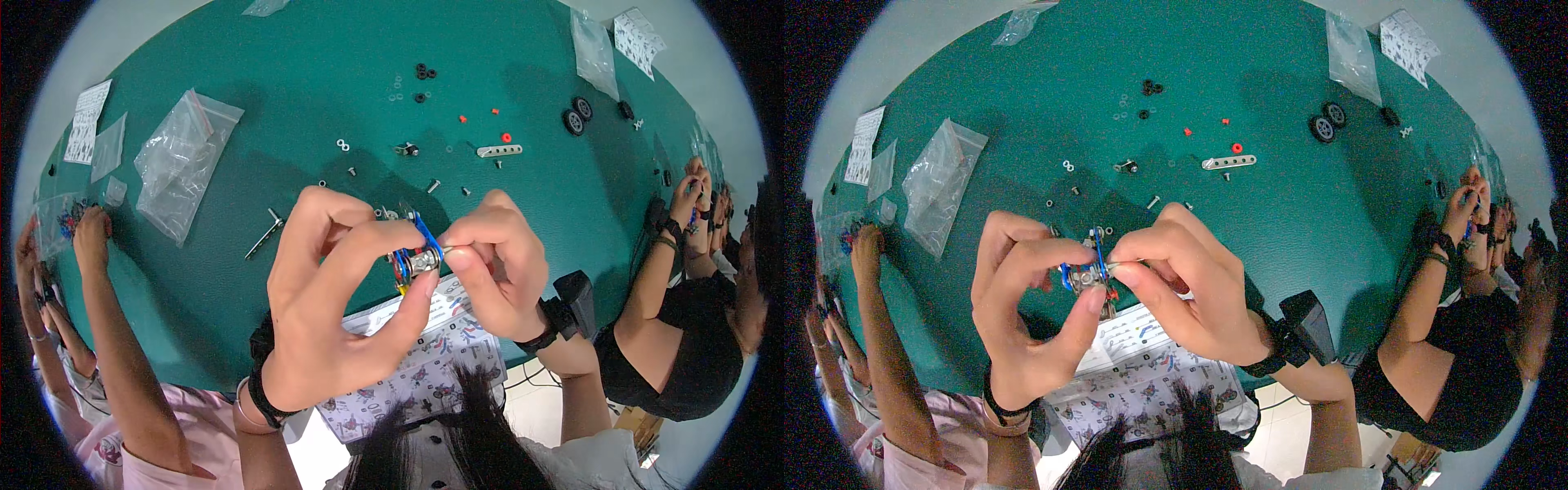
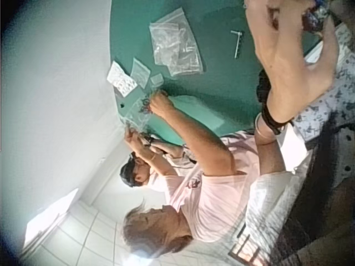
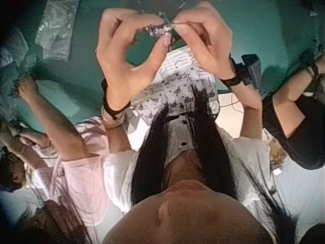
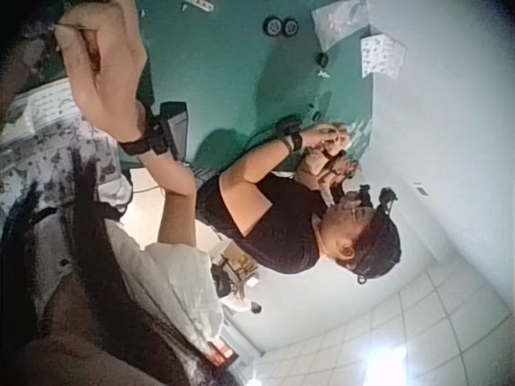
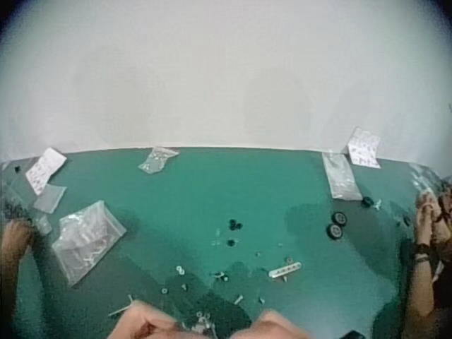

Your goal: The person assembles a toy motorcycle by joining metal and plastic pieces with screws and nuts while consulting an instruction manual. They use an Allen key to tighten the fasteners before setting the partially completed frame down to pick up a new metal rod.

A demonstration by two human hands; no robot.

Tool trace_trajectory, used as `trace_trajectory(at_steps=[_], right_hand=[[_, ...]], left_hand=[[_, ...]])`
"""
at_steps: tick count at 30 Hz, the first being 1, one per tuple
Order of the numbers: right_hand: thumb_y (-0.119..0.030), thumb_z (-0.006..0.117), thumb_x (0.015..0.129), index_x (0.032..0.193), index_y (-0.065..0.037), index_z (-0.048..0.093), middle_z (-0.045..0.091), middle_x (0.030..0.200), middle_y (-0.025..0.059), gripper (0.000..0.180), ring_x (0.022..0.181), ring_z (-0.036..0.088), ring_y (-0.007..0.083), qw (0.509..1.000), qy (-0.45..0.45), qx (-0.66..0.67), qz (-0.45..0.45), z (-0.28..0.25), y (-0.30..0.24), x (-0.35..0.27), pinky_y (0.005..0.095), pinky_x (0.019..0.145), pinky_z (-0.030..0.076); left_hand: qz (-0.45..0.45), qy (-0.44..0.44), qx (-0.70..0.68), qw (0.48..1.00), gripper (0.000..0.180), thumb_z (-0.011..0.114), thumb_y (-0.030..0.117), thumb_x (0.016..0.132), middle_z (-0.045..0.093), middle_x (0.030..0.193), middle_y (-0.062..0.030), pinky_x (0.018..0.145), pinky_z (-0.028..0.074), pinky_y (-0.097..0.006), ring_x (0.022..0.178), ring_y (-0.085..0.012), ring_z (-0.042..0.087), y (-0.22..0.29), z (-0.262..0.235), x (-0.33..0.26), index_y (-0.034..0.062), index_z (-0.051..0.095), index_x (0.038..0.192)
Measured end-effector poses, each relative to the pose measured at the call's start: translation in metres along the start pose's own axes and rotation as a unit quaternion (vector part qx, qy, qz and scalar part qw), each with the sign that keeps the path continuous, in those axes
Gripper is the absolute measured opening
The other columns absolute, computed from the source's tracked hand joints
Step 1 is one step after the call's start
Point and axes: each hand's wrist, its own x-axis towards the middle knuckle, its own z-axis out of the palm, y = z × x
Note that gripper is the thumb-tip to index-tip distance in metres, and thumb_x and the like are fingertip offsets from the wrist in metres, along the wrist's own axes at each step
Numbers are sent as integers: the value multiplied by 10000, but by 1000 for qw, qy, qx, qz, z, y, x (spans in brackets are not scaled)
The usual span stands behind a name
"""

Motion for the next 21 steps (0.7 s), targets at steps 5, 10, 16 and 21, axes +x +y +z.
trace_trajectory(at_steps=[5,10,16,21], right_hand=[[25,656,814,973,-24,602,445,731,25,174,566,390,89,1000,-3,-14,-11,-2,-2,1,226,469,299],[-25,656,818,955,-37,597,514,733,30,150,586,402,105,999,-1,-43,-10,-2,-4,0,241,502,318],[-44,677,805,952,-45,603,560,760,46,165,592,441,138,998,2,-60,-28,-3,-6,2,262,510,356],[-20,710,768,984,-55,612,580,802,87,241,590,535,206,996,-4,-76,-40,-6,-5,3,303,489,420]], left_hand=[[23,15,-1,1000,301,736,-6,620,461,875,-93,581,377,-260,691,-176,470,-2,0,0,37,651,905],[35,10,20,999,248,732,45,626,476,905,-89,646,366,-269,754,-180,460,-4,-1,0,47,658,863],[23,28,22,999,231,736,46,624,504,939,-95,668,358,-273,774,-184,457,0,-1,0,48,678,848],[36,45,19,998,250,751,5,606,528,931,-96,608,358,-264,720,-171,457,-1,2,1,58,702,845]])
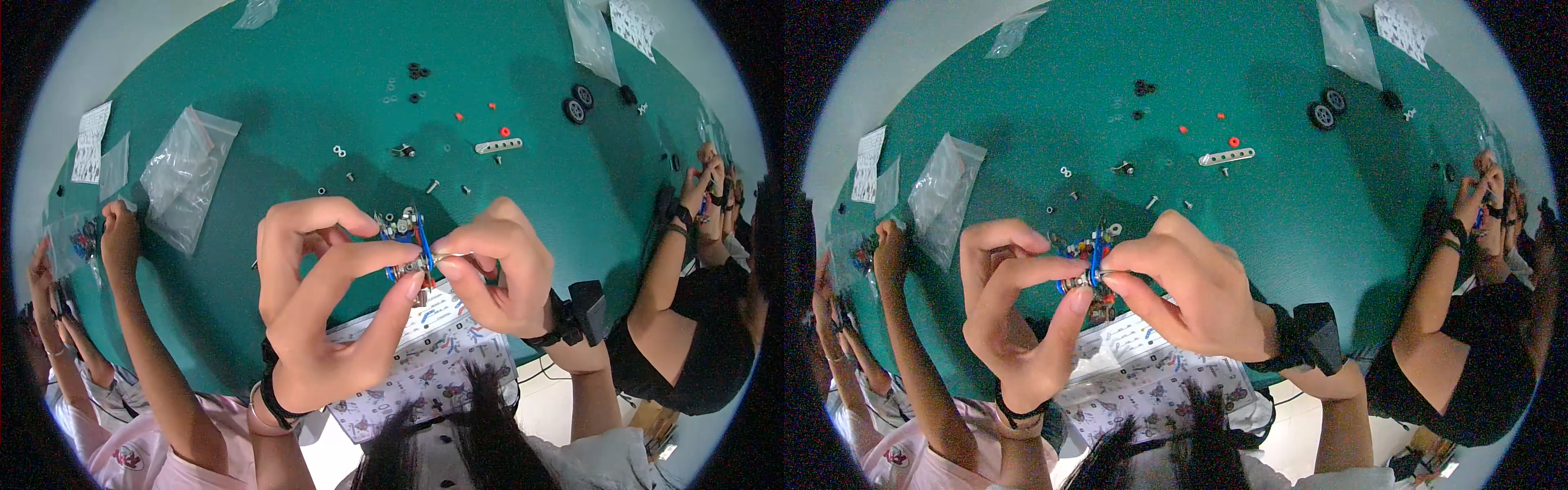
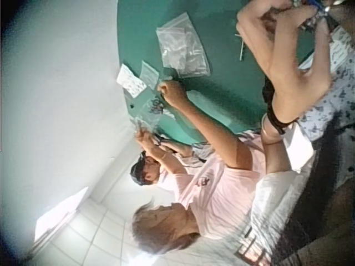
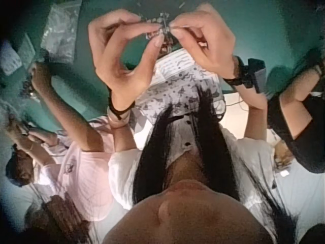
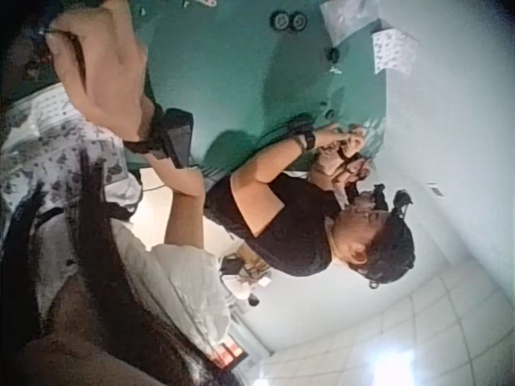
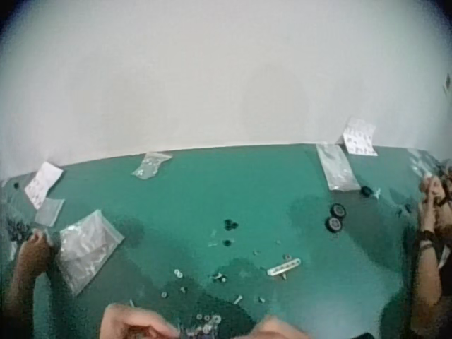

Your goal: The person assembles a toy motorcycle by joining metal and plastic pieces with screws and nuts while consulting an instruction manual. They use an Allen key to tighten the fasteners before setting the partially completed frame down to pick up a new metal rod.

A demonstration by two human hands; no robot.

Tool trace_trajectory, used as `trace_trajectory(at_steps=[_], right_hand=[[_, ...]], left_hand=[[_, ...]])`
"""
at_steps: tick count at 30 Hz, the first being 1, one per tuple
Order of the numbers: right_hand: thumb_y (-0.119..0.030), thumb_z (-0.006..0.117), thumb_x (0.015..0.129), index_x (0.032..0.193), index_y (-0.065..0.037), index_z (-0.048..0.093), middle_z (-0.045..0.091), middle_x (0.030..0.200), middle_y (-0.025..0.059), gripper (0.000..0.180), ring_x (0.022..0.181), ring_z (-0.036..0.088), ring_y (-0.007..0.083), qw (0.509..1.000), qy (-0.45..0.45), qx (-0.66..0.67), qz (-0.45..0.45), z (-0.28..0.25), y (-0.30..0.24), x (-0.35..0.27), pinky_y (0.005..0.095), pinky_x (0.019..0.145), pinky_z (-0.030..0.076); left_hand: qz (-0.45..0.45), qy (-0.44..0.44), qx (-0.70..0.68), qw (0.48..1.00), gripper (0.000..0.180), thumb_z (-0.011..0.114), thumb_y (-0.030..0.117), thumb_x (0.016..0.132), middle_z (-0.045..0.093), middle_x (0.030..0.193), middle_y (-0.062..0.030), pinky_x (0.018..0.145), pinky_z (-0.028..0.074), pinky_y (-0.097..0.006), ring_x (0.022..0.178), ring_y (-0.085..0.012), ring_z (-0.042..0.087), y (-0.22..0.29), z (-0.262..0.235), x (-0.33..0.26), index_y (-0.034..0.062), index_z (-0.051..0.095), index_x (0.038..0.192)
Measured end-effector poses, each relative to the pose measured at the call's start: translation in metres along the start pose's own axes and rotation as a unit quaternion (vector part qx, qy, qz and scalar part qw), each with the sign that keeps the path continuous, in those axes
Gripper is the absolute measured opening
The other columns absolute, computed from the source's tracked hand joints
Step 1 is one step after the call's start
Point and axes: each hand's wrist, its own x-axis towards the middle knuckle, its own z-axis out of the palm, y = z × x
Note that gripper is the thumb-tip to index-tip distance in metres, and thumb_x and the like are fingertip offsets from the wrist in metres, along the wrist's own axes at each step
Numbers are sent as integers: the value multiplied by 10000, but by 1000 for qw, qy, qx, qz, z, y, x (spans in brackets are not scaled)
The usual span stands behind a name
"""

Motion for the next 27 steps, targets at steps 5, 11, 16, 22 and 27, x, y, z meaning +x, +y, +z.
trace_trajectory(at_steps=[5,11,16,22,27], right_hand=[[-55,726,764,1005,-69,603,570,787,94,270,567,555,241,999,-10,-38,-34,-2,3,0,339,479,431],[-10,749,704,953,-35,646,524,695,58,271,557,471,204,990,-52,-62,-116,-9,18,-4,312,482,346],[24,714,601,964,3,646,463,675,42,371,530,452,199,978,-34,-76,-193,-9,14,3,325,450,334],[-106,685,627,889,-20,637,505,799,22,280,609,494,142,941,1,-175,-289,-6,18,5,245,503,422],[-5,712,532,901,6,674,441,813,42,371,557,457,167,935,28,-160,-315,1,17,4,287,456,353]], left_hand=[[-13,-8,1,1000,229,750,9,624,548,895,-80,642,368,-278,757,-186,471,1,-1,1,61,703,842],[-59,-33,-36,997,205,745,11,633,554,885,-78,701,386,-299,790,-205,491,1,1,1,59,693,826],[-88,-59,-79,991,180,745,19,659,553,893,-86,725,385,-291,805,-205,505,1,-3,0,46,681,825],[-111,-101,-122,981,148,739,23,696,549,900,-89,749,392,-288,820,-194,521,-5,-4,2,27,663,823],[-155,-125,-180,963,141,736,27,721,544,897,-85,790,402,-286,843,-186,530,-9,-9,1,15,649,832]])
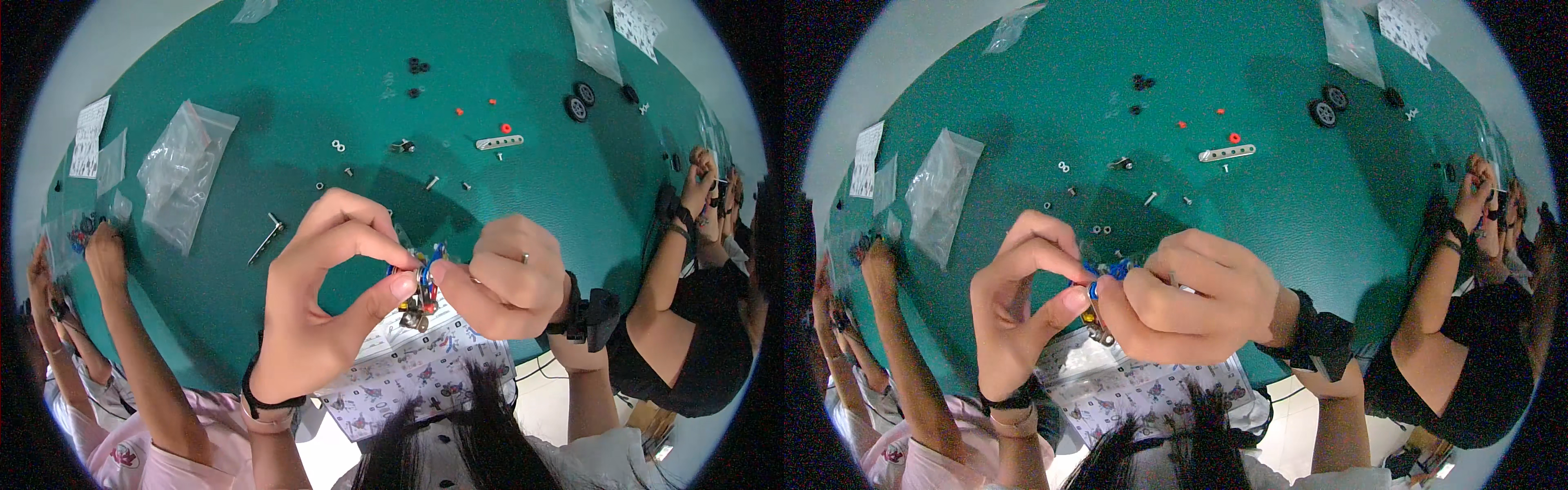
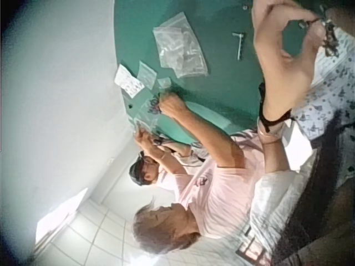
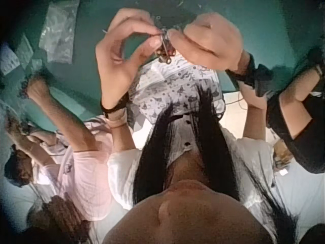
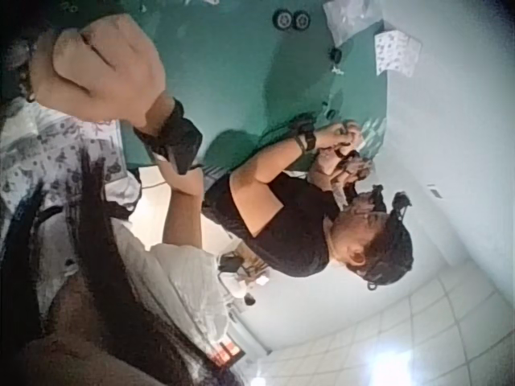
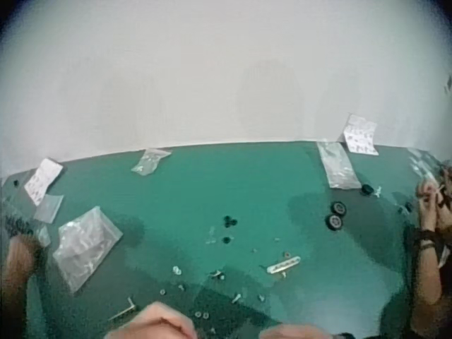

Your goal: The person assembles a toy motorcycle by joining metal and plastic pieces with screws and nuts while consulting an instruction manual. They use an Allen key to tighten the fasteners before setting the partially completed frame down to pick up a new metal rod.

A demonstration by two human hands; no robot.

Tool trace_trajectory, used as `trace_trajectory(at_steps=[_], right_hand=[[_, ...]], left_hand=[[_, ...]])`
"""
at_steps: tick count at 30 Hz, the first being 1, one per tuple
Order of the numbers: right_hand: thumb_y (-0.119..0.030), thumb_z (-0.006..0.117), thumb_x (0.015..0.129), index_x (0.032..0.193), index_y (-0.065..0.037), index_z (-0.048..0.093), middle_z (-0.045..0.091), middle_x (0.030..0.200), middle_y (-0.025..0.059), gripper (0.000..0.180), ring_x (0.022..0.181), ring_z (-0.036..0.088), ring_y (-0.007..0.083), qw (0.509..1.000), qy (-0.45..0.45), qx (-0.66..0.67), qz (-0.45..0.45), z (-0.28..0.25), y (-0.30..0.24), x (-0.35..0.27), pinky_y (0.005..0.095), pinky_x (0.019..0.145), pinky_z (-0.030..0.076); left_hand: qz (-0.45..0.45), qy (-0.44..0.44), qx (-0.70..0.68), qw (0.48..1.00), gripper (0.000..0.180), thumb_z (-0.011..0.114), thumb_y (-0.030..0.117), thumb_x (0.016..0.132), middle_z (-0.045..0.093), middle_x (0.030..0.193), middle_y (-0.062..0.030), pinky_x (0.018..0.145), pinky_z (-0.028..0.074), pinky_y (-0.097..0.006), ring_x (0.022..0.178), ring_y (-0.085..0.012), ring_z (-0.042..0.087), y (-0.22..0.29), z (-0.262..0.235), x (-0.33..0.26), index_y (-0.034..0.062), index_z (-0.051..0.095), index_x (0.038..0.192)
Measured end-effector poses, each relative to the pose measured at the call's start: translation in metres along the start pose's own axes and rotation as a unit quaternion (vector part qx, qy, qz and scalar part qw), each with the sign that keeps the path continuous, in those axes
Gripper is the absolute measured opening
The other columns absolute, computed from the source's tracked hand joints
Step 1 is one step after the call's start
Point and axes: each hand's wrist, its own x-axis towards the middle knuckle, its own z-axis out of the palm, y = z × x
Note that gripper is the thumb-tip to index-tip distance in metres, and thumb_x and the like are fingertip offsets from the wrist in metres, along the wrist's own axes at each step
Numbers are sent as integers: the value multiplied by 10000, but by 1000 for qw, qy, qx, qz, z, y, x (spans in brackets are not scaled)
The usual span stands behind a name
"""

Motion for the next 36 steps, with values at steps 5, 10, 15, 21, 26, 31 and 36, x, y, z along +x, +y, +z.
trace_trajectory(at_steps=[5,10,15,21,26,31,36], right_hand=[[-4,733,511,888,-38,683,451,805,33,382,551,462,161,1000,-5,-11,8,0,-2,0,278,452,359],[-18,763,571,873,-80,692,498,724,7,317,536,489,164,993,-59,8,103,-7,-1,-3,275,454,365],[-70,767,684,874,-90,684,521,656,6,209,528,508,166,967,-52,91,232,-4,-6,3,279,460,371],[-64,701,791,886,-43,642,517,673,33,114,540,452,119,897,-73,192,391,-8,-14,11,240,480,316],[-89,573,914,922,0,575,485,693,35,89,549,408,59,811,-114,314,481,-10,-9,8,236,478,330],[-116,539,941,919,7,557,477,688,19,126,569,376,34,795,-67,357,487,-1,-4,-1,226,483,303],[-129,541,944,945,0,569,523,813,-6,133,668,411,16,768,-75,386,506,-1,-5,-1,181,566,324]], left_hand=[[-42,-46,-75,995,130,726,29,739,541,907,-86,808,403,-292,866,-184,532,-3,-4,1,7,634,827],[51,25,55,997,147,702,4,724,542,909,-95,774,389,-309,839,-222,522,-4,9,0,27,624,847],[170,90,264,945,238,704,-14,668,555,916,-87,725,377,-346,820,-255,510,5,11,-5,58,616,878],[230,87,310,918,266,707,-23,647,562,936,-95,732,399,-357,846,-278,535,-3,14,-2,28,604,887],[224,63,317,920,265,696,-29,654,552,943,-107,732,397,-361,843,-282,527,-8,14,3,19,590,893],[162,56,246,954,218,667,-37,699,518,984,-121,726,383,-360,842,-285,493,-14,16,7,34,589,890],[142,58,212,965,234,672,-24,697,512,1021,-131,814,403,-356,904,-279,509,-13,15,8,37,607,913]])
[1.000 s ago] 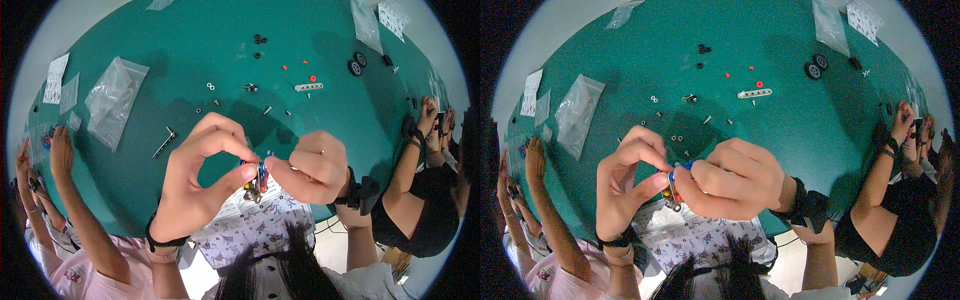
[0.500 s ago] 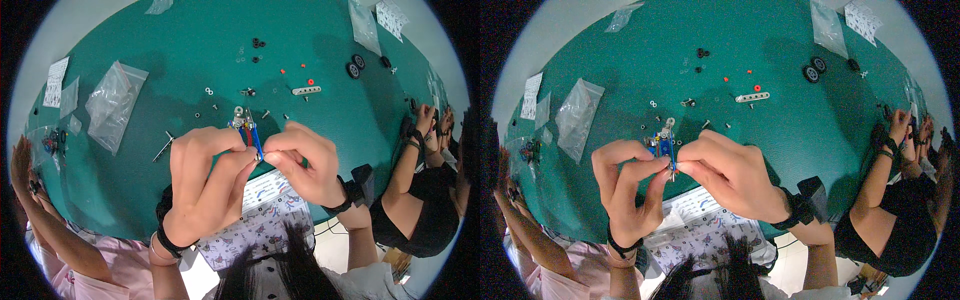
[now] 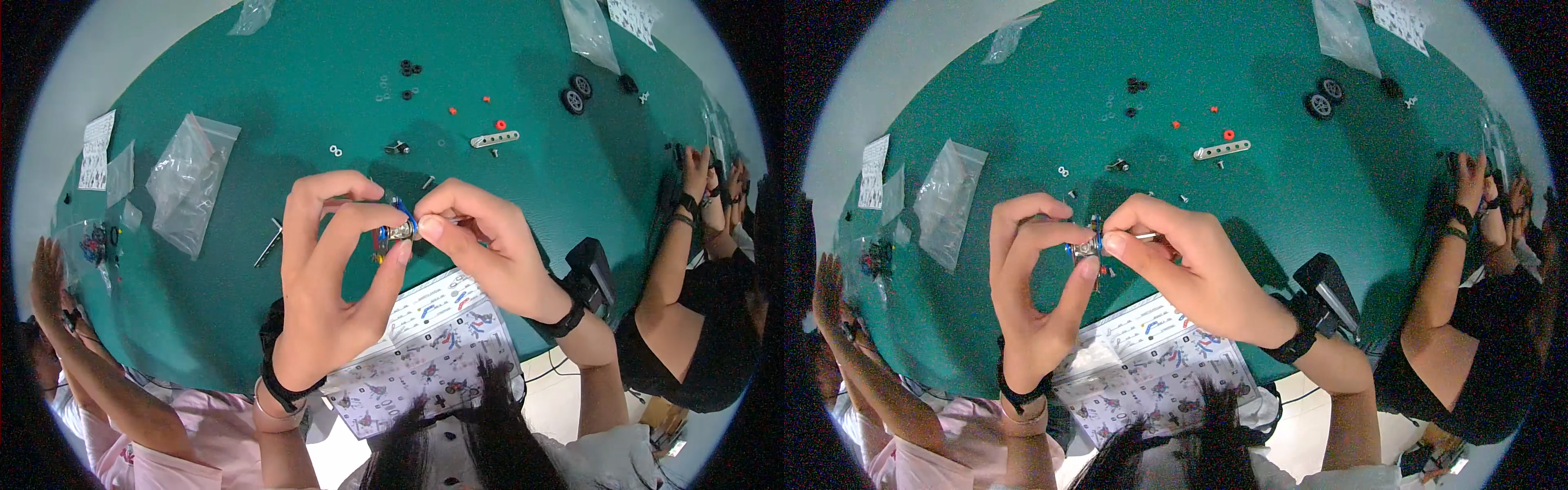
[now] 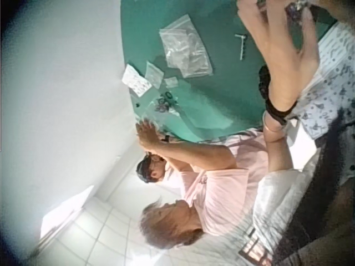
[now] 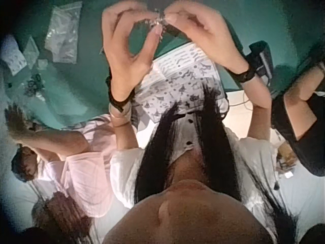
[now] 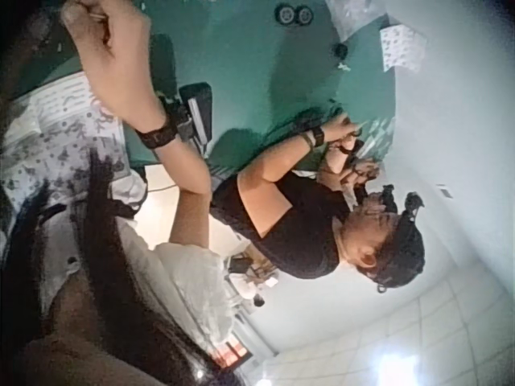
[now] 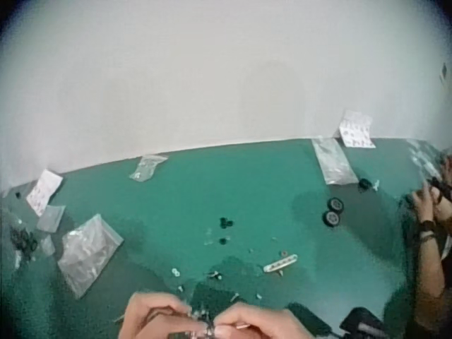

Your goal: The person assembles a toy motorcycle by joining metal and plastic pieces with screws and nuts while consulting an instruction manual. They use an Allen key to tighten the fasteners before setting the partially completed frame down to pick up a new metal rod.

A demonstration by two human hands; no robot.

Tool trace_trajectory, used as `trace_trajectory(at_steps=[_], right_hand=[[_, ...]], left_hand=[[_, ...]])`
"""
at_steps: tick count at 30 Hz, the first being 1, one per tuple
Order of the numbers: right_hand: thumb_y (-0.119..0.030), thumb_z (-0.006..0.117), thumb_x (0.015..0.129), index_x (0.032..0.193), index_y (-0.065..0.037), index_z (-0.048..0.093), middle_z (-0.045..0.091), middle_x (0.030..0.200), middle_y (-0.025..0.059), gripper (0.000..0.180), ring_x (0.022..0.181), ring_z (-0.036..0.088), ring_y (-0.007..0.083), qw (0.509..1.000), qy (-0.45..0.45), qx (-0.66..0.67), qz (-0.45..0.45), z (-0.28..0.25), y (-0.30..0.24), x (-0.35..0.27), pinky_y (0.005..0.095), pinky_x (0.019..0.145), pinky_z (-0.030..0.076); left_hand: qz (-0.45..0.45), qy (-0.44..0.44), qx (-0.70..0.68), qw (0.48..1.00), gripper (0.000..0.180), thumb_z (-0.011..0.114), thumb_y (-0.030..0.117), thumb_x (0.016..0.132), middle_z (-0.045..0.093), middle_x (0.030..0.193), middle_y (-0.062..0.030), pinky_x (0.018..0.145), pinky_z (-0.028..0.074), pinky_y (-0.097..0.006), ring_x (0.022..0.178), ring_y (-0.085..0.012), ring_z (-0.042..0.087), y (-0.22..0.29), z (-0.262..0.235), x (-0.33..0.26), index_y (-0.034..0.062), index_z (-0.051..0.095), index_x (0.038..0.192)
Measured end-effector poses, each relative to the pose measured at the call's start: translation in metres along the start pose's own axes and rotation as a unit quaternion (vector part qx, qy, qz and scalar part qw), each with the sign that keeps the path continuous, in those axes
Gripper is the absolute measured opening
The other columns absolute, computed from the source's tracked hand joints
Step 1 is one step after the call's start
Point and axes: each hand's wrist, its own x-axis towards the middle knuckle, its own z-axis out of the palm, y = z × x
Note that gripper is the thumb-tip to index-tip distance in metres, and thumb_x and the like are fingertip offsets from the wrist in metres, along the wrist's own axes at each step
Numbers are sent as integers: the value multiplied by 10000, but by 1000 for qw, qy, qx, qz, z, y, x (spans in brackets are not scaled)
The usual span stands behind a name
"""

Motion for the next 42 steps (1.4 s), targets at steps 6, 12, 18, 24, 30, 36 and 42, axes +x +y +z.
trace_trajectory(at_steps=[6,12,18,24,30,36,42], right_hand=[[-128,541,948,949,3,575,509,770,-12,136,657,390,23,997,24,69,23,0,-12,-1,206,547,318],[-111,570,925,928,-5,576,538,795,8,106,663,435,48,994,21,-4,-108,-3,-11,-1,215,581,364],[-99,572,916,961,-19,552,514,777,9,94,636,430,55,994,-51,-36,-88,-6,-14,-3,216,556,359],[-78,591,899,1042,-44,521,504,768,4,163,597,399,55,995,-24,16,-99,1,-11,-6,235,527,347],[-38,669,820,942,-55,595,489,762,52,144,570,446,138,976,7,-75,-205,-5,-9,-5,260,510,358],[-45,725,764,900,-41,666,557,740,74,149,613,497,155,967,36,-119,-223,-2,-17,-6,263,520,362],[-61,645,842,938,-39,620,486,773,81,101,601,460,198,983,-12,-68,-172,-4,-17,-3,291,526,375]], left_hand=[[30,-4,12,999,534,732,22,658,488,1136,-147,834,423,-366,987,-268,514,1,-6,3,45,548,1159],[-175,-50,-346,921,703,708,52,756,472,1226,-135,891,419,-324,1073,-206,504,4,-3,2,40,348,1359],[-84,-106,-220,966,479,647,64,786,481,1098,-131,880,389,-312,1009,-217,488,1,-8,0,7,456,1222],[-40,-92,-199,975,389,623,53,771,451,1033,-143,837,368,-321,932,-237,442,0,-7,-2,0,459,1120],[-20,-91,-207,974,403,646,56,748,443,1032,-150,808,370,-325,925,-240,431,0,-4,-4,7,457,1100],[60,-54,-112,990,435,691,110,722,457,1040,-161,798,377,-348,925,-275,443,0,-6,-6,16,470,1084],[90,-41,-23,995,470,726,129,684,473,1038,-169,810,393,-399,933,-306,461,-1,-7,-5,20,486,1073]])
